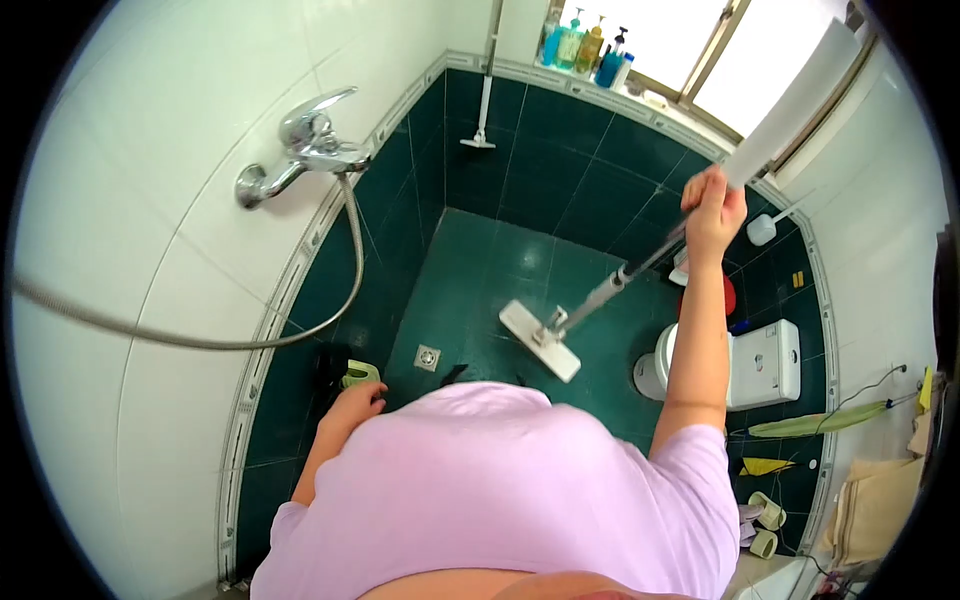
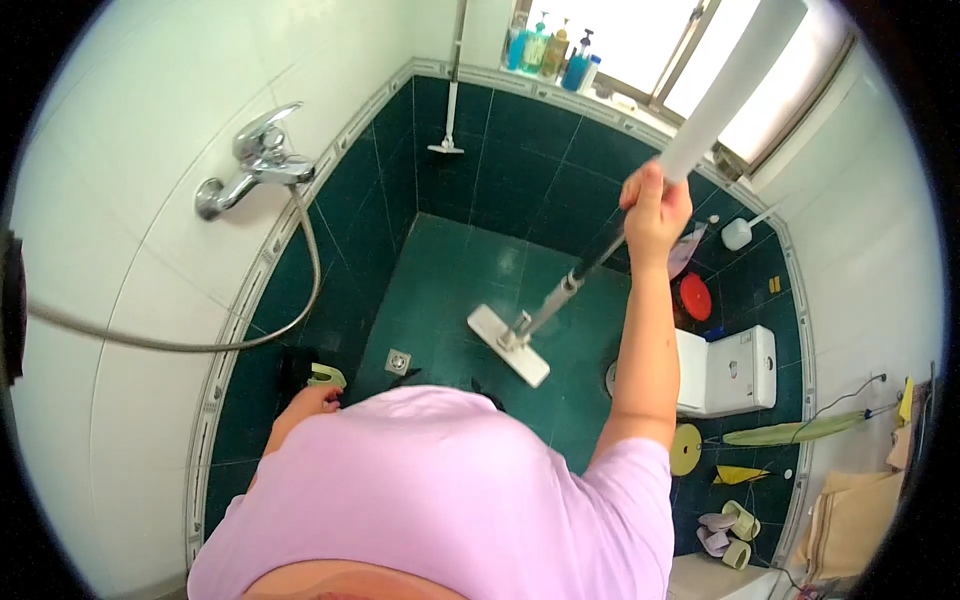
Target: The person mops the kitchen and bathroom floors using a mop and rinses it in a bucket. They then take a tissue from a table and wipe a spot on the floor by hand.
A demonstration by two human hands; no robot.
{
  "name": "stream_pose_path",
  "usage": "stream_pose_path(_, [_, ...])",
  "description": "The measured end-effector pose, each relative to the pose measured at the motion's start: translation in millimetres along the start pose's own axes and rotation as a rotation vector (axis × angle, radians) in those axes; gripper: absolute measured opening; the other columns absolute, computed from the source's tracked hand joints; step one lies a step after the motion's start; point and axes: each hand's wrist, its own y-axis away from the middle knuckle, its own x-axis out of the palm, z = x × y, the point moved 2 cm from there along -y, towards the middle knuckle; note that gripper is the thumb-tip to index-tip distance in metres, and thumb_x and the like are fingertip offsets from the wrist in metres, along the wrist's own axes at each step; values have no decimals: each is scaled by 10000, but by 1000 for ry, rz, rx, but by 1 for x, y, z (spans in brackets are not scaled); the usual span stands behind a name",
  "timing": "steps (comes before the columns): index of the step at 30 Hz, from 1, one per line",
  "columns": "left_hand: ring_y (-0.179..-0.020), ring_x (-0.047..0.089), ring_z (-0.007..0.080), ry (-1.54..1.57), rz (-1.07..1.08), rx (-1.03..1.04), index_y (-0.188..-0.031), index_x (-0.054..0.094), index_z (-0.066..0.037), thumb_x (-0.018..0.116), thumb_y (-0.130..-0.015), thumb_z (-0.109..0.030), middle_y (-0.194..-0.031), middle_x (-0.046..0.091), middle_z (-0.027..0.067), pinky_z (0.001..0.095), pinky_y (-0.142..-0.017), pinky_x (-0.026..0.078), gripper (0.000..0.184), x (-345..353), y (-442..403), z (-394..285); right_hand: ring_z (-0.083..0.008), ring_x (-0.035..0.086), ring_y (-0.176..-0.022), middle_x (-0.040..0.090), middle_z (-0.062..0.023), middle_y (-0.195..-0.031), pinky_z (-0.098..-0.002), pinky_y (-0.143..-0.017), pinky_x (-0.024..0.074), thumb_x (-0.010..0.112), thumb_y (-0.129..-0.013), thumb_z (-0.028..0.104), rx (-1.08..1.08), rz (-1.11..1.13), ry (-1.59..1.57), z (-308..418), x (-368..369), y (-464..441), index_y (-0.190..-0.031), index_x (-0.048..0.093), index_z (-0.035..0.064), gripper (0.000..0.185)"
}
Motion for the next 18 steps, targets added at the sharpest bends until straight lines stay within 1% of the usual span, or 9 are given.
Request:
stream_pose_path(4, [-927, 611, 309, 84, -76, -129, -1071, 591, -19, 604, -784, -163, -994, 630, 184, 364, -784, 482, 322, -21, -37, -19, -108, 414, -470, 433, -34, -559, -243, -433, 342, 512, -933, 258, 8, 25, -36, -86, 22, -59, -823, 459, 9, 278])
stream_pose_path(6, [-983, 593, 317, 192, -19, -363, -1094, 585, -10, 607, -777, -176, -1049, 613, 201, 356, -813, 474, 358, -17, -55, -20, -114, 424, -471, 434, -38, -555, -242, -432, 346, 497, -940, 255, 35, 50, -83, -142, 37, -87, -804, 447, 19, 277])
stream_pose_path(8, [-1016, 585, 300, 180, 9, -478, -1124, 569, -2, 616, -772, -197, -1071, 606, 206, 356, -832, 465, 405, -13, -73, -21, -134, 413, -512, 405, -48, -575, -264, -460, 360, 490, -942, 301, 68, 84, -105, -191, 61, -107, -796, 437, 8, 332])
stream_pose_path(12, [-982, 601, 270, 412, -271, -631, -1125, 564, 2, 631, -767, -203, -1046, 619, 186, 344, -817, 469, 418, -30, -134, -74, -127, 444, -477, 480, -44, -575, -250, -461, 371, 458, -955, 249, 100, 95, -108, -265, 87, -156, -772, 448, 29, 286])
stream_pose_path(14, [-965, 609, 255, 517, -363, -753, -1126, 562, 4, 638, -765, -206, -1034, 625, 176, 339, -810, 471, 424, -30, -150, -95, -133, 467, -502, 514, -58, -599, -261, -480, 385, 414, -958, 235, 160, 8, 95, -294, 82, -197, -769, 471, 15, 296])
stream_pose_path(15, [-965, 599, 241, 499, -163, -531, -1175, 538, -38, 558, -845, -217, -1042, 626, 150, 334, -844, 466, 376, -13, -178, -56, -145, 494, -548, 529, -69, -618, -281, -501, 395, 381, -946, 235, 98, 56, 97, -284, 93, -212, -780, 496, 9, 303])
stream_pose_path(16, [-900, 612, 225, 534, -212, -464, -1147, 553, -35, 586, -819, -167, -976, 635, 139, 316, -793, 476, 355, -6, -202, -47, -175, 471, -543, 510, -76, -584, -300, -552, 420, 334, -950, 261, 121, -15, 108, -284, 93, -237, -723, 505, 23, 371])
stream_pose_path(17, [-836, 625, 209, 571, -264, -387, -1118, 569, -31, 614, -792, -118, -910, 644, 127, 298, -742, 486, 340, -5, -230, -48, -190, 484, -568, 531, -102, -638, -307, -553, 426, 397, -927, 320, 112, 25, 60, -300, 77, -268, -728, 510, 21, 377])
stream_pose_path(18, [-831, 625, 214, 519, -270, -301, -1112, 572, -38, 609, -793, -103, -898, 644, 132, 300, -735, 487, 328, -19, -262, -63, -170, 491, -560, 523, -83, -644, -282, -529, 425, 446, -910, 353, 65, 83, 23, -296, 72, -288, -743, 503, 33, 366])
